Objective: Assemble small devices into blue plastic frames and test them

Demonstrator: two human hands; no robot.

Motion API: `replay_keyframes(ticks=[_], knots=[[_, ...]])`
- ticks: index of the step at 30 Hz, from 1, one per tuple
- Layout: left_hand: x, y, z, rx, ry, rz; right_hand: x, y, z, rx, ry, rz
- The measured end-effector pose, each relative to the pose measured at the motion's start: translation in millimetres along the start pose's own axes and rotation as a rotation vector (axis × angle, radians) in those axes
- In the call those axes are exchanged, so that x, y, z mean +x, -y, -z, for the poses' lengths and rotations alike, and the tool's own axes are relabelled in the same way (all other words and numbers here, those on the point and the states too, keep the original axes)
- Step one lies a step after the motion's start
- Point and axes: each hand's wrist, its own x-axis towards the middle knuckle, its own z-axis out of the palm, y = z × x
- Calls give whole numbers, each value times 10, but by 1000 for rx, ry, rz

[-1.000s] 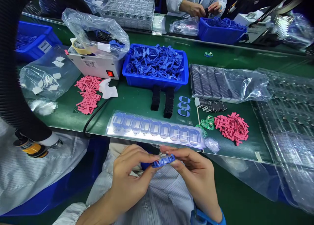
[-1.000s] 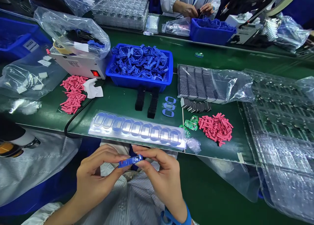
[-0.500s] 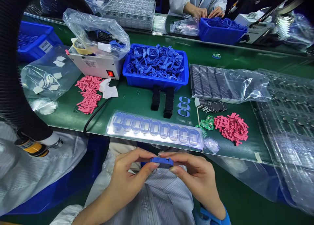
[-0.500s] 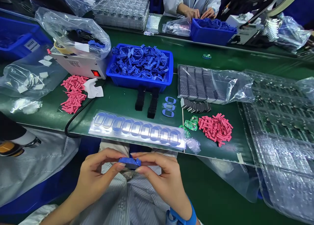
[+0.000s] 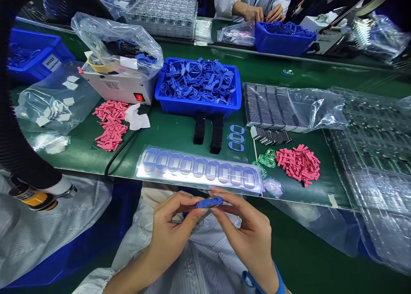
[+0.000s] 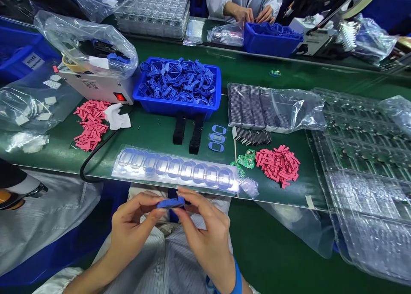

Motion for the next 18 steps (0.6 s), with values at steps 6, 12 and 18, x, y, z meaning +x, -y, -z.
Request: replay_keyframes(ticks=[6,12,18], knots=[[-13,-2,-117,-163,-9,37,-64,-11,-90,-96,-192,85],[-2,-17,-13,-18,43,-74,6,11,102,-10,6,44],[65,-1,128,-200,156,310,94,-62,288,-27,222,154]])
